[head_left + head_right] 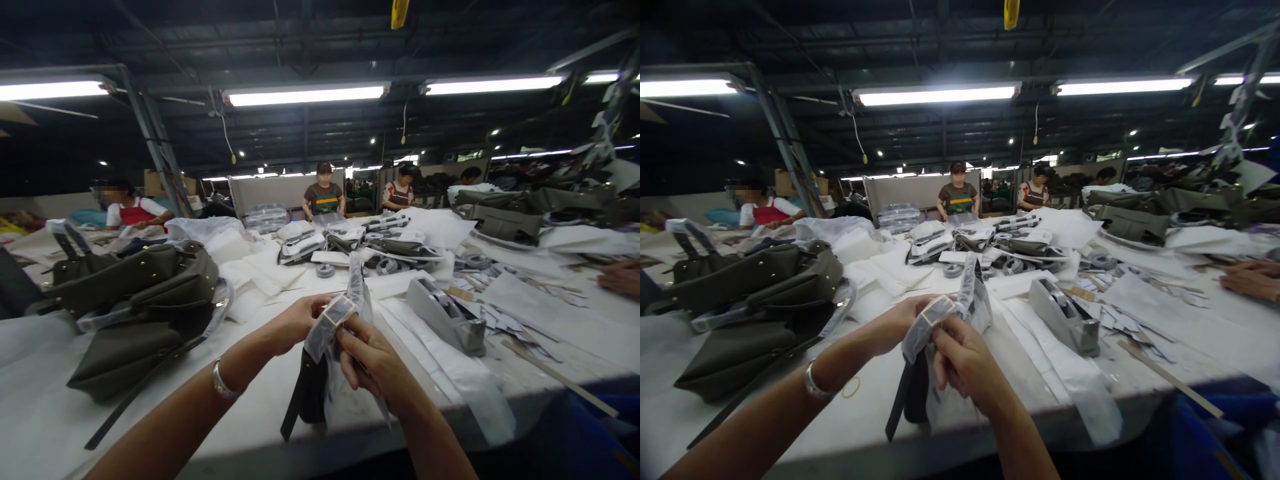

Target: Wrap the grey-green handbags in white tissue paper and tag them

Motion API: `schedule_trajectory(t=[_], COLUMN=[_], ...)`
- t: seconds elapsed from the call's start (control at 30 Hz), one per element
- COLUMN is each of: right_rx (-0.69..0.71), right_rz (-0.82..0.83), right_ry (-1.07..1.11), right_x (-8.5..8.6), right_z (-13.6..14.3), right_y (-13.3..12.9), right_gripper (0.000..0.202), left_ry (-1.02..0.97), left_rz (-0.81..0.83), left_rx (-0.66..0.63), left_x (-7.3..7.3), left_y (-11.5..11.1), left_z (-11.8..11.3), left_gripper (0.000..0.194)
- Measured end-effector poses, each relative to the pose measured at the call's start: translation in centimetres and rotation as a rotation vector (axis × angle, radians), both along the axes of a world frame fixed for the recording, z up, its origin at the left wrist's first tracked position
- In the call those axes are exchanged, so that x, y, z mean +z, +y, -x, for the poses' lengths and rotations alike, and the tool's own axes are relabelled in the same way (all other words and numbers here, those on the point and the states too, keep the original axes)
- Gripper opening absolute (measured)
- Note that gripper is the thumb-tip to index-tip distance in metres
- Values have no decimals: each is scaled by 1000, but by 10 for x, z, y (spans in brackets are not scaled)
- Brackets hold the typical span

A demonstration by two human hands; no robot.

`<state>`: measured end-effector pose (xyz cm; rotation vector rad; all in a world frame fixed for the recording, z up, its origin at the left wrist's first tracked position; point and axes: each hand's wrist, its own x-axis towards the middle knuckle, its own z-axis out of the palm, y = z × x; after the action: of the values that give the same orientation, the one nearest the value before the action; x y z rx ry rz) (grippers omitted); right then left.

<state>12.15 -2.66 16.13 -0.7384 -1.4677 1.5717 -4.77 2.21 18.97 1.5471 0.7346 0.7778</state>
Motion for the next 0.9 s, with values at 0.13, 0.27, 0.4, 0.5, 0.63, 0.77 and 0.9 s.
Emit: schedule_trajectory(t=[0.13, 0.27, 0.4, 0.5, 0.63, 0.77, 0.9], right_rx=[-8, 23, 46, 71, 49, 8, -99], right_rz=[6, 0, 18, 0, -7, 0, 4], right_ry=[-5, 6, -2, 0, -22, -14, 93], right_x=[-2, -4, -8, -11, -10, -9, -15], right_z=[-1, 0, 1, -1, -5, -4, -2], right_y=[0, 0, 2, 2, 1, 1, 2], right_gripper=[56, 55, 56, 55, 51, 48, 38], left_ry=[70, 67, -12, 0, 15, -18, -169], left_rz=[-157, -217, -118, -157, -123, -28, 113], left_rx=[134, 193, 96, 106, 124, 130, 254], left_x=[-4, -2, -1, -1, -2, -4, -7], left_y=[-6, -7, -6, -6, -6, -9, -13], left_z=[0, 4, 5, 3, 3, 10, 20], left_gripper=[37, 54, 62, 42, 54, 62, 48])
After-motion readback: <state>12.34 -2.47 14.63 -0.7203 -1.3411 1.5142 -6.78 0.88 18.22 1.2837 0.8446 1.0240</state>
